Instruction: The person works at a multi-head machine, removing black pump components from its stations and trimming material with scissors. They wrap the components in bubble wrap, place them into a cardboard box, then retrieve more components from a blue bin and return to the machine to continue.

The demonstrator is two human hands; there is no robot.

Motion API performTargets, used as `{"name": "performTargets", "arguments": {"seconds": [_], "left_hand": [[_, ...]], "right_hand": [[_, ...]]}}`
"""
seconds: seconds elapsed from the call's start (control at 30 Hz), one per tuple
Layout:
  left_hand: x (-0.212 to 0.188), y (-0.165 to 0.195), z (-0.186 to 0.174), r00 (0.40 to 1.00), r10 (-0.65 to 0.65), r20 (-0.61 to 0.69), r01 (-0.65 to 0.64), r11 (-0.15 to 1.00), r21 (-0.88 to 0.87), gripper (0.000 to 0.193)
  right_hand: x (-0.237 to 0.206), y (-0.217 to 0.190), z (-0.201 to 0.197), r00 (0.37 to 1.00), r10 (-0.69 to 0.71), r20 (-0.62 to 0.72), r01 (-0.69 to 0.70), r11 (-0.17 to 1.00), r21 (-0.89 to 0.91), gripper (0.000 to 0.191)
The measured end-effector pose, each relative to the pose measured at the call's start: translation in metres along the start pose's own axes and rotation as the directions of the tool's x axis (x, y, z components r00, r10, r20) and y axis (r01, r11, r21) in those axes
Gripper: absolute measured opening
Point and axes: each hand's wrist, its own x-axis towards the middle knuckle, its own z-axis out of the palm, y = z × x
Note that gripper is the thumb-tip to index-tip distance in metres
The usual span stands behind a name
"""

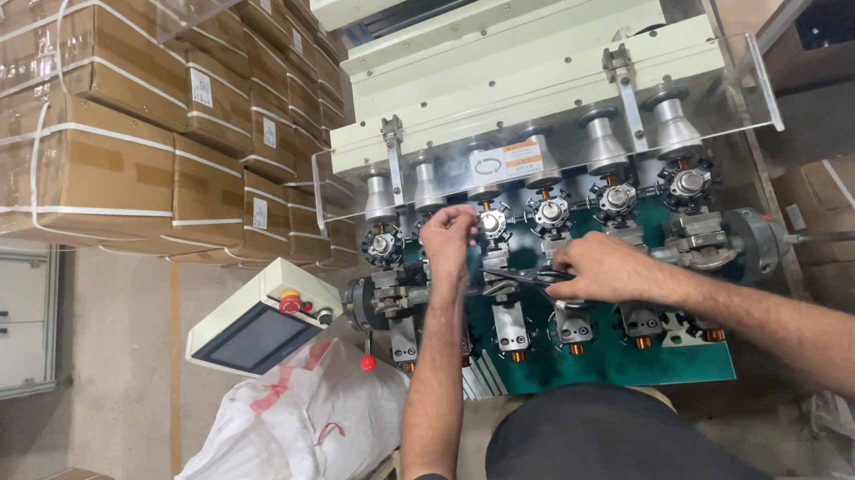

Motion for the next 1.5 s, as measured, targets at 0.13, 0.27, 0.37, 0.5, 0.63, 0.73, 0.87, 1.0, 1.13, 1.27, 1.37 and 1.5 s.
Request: {"name": "performTargets", "arguments": {"seconds": [0.13, 0.27, 0.37, 0.5, 0.63, 0.73, 0.87, 1.0, 1.13, 1.27, 1.37, 1.5], "left_hand": [[-0.019, 0.009, -0.018, 0.911, 0.409, 0.046, -0.335, 0.672, 0.660, 0.012], [-0.047, 0.022, -0.020, 0.819, 0.390, 0.421, -0.549, 0.321, 0.771, 0.018], [-0.060, 0.035, -0.011, 0.831, 0.291, 0.474, -0.540, 0.215, 0.814, 0.022], [-0.069, 0.052, -0.008, 0.851, 0.229, 0.472, -0.521, 0.258, 0.814, 0.028], [-0.064, 0.057, -0.028, 0.974, 0.207, 0.093, -0.174, 0.417, 0.892, 0.023], [-0.049, 0.049, -0.054, 0.960, 0.276, -0.055, -0.073, 0.432, 0.899, 0.022], [-0.015, 0.023, -0.090, 0.974, 0.225, -0.011, -0.128, 0.597, 0.792, 0.018], [0.016, -0.003, -0.113, 0.967, 0.227, 0.115, -0.251, 0.764, 0.595, 0.014], [0.038, -0.004, -0.115, 0.982, 0.098, 0.161, -0.125, 0.978, 0.165, 0.011], [0.036, 0.017, -0.121, 0.998, 0.000, 0.055, -0.012, 0.978, 0.209, 0.008], [0.017, 0.031, -0.132, 0.905, 0.404, 0.131, -0.400, 0.709, 0.580, 0.008], [-0.013, 0.041, -0.141, 0.736, 0.435, 0.519, -0.673, 0.379, 0.636, 0.014]], "right_hand": [[-0.025, 0.022, 0.001, 0.999, 0.033, -0.032, -0.032, 0.999, 0.017, 0.049], [-0.046, 0.044, -0.006, 0.999, 0.020, -0.035, -0.020, 1.000, 0.004, 0.051], [-0.049, 0.054, -0.014, 1.000, 0.007, -0.010, -0.007, 1.000, -0.017, 0.051], [-0.037, 0.053, -0.022, 0.997, -0.073, 0.011, 0.074, 0.997, -0.032, 0.052], [-0.019, 0.031, -0.018, 0.996, -0.083, -0.032, 0.083, 0.996, 0.008, 0.053], [0.003, -0.003, -0.006, 0.996, -0.075, -0.048, 0.069, 0.989, -0.127, 0.056], [0.045, -0.058, 0.013, 0.995, -0.093, -0.047, 0.084, 0.984, -0.157, 0.053], [0.075, -0.101, 0.030, 0.998, -0.056, -0.019, 0.053, 0.993, -0.104, 0.048], [0.072, -0.121, 0.042, 1.000, 0.016, -0.013, -0.016, 0.999, -0.028, 0.043], [0.053, -0.121, 0.048, 0.997, 0.066, -0.051, -0.067, 0.998, -0.019, 0.048], [0.040, -0.108, 0.050, 0.992, 0.123, -0.015, -0.124, 0.992, -0.037, 0.050], [0.028, -0.084, 0.050, 0.995, 0.092, -0.034, -0.093, 0.996, -0.002, 0.053]]}}
